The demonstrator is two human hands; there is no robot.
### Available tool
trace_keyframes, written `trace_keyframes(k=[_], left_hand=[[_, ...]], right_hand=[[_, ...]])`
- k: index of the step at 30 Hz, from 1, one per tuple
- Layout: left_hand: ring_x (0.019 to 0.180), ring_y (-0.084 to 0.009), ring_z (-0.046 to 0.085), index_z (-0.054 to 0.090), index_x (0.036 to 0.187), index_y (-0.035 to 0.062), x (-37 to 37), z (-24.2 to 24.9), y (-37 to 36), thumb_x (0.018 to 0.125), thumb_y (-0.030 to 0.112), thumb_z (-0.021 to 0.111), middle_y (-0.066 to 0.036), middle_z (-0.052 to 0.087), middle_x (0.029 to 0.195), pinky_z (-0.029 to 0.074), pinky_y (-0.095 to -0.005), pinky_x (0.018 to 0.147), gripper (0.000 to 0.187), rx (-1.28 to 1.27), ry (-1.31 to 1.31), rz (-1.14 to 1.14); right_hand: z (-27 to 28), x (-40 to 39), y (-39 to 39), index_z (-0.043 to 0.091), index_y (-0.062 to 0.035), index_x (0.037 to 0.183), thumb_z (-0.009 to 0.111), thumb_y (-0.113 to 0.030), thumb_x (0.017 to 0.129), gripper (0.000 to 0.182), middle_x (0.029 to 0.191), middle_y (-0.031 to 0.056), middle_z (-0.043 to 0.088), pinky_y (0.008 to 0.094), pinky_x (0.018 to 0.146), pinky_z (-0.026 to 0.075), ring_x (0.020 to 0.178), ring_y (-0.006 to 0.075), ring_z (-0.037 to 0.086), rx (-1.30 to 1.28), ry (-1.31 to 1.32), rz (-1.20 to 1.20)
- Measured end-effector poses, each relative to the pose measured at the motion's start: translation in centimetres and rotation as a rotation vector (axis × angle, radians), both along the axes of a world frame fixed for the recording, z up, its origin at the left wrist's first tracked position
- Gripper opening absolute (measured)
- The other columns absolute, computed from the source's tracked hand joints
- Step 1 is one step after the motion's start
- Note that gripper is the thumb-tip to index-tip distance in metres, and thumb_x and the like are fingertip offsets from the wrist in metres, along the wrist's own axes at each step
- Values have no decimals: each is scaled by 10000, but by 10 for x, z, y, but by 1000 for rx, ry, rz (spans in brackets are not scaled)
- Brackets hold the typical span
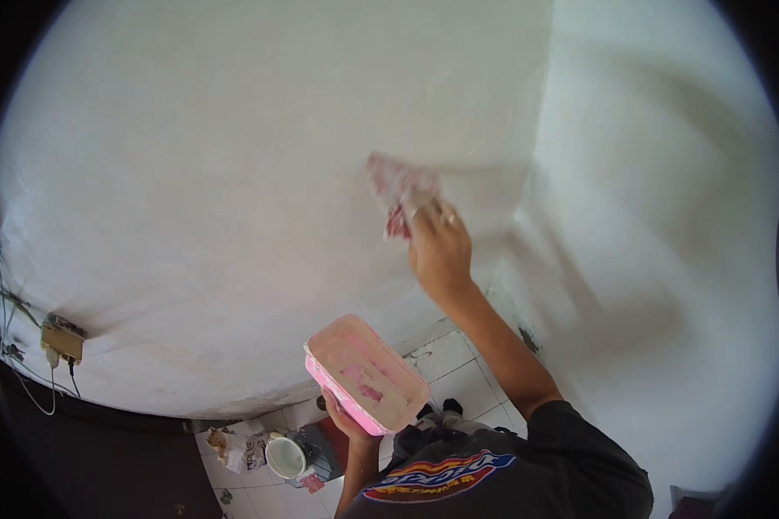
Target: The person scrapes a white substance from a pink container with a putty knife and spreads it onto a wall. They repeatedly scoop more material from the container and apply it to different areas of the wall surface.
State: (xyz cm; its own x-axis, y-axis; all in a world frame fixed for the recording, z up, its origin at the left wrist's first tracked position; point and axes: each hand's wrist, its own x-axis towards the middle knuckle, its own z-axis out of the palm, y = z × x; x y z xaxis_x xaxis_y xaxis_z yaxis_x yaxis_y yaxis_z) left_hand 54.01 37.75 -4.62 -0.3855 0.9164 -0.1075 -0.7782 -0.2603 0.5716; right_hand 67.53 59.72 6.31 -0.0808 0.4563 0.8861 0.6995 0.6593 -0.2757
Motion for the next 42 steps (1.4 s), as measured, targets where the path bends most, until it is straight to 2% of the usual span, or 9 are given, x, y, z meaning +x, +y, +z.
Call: trace_keyframes(k=[3,7,12,16,22,27,32,36,42], left_hand=[[1232,-314,487,364,1422,133,-1,-3,1,958,532,369,-110,460,1366,435,-494,997,612,6,39,22],[1229,-313,489,362,1422,135,-3,-9,1,955,540,368,-109,458,1366,436,-489,995,618,-6,48,33],[1229,-307,486,361,1422,138,-3,-10,-3,955,547,362,-101,459,1360,436,-480,995,621,-35,96,48],[1225,-301,487,367,1417,137,1,-4,-6,957,541,361,-96,465,1349,436,-479,995,613,-51,93,42],[1219,-298,494,369,1417,132,2,-2,-3,965,524,355,-98,468,1347,443,-472,989,598,-10,103,41],[1212,-305,497,366,1418,130,6,-1,0,962,525,364,-105,465,1347,448,-478,982,604,8,89,76],[1215,-312,495,359,1422,134,9,3,3,960,528,366,-105,459,1354,447,-488,982,608,27,52,102],[1224,-311,488,345,1428,134,4,-7,1,959,532,367,-103,453,1358,441,-490,990,616,21,121,105],[1226,-303,487,341,1431,136,5,-8,2,961,538,357,-102,453,1354,440,-486,991,618,35,41,74]], right_hand=[[-14,22,-8,602,5,1143,523,58,785,371,1105,179,645,410,904,477,1021,367,605,-194,160,275],[23,81,27,599,-1,1208,510,6,865,355,1117,189,641,413,887,477,984,364,605,-102,406,22],[-37,38,59,588,8,1198,562,23,801,399,1156,206,614,415,927,447,1104,381,554,6,123,-201],[-65,14,-1,590,14,1191,545,47,770,424,1148,203,622,427,911,460,1084,392,570,-128,158,96],[17,68,54,572,26,1217,534,-7,856,364,1102,219,623,424,906,459,1025,389,583,-80,322,-7],[0,21,49,537,9,1256,543,21,797,459,1156,206,606,426,946,434,1075,392,568,51,70,-205],[-23,39,6,545,8,1262,539,31,766,496,1177,198,599,440,944,437,1091,391,546,-163,145,270],[69,75,43,560,-14,1263,544,20,787,477,1222,173,599,429,953,440,1182,371,519,165,128,-102],[-8,43,17,601,-45,1208,549,1,801,414,1249,132,597,433,961,447,1170,319,541,114,-255,0]])
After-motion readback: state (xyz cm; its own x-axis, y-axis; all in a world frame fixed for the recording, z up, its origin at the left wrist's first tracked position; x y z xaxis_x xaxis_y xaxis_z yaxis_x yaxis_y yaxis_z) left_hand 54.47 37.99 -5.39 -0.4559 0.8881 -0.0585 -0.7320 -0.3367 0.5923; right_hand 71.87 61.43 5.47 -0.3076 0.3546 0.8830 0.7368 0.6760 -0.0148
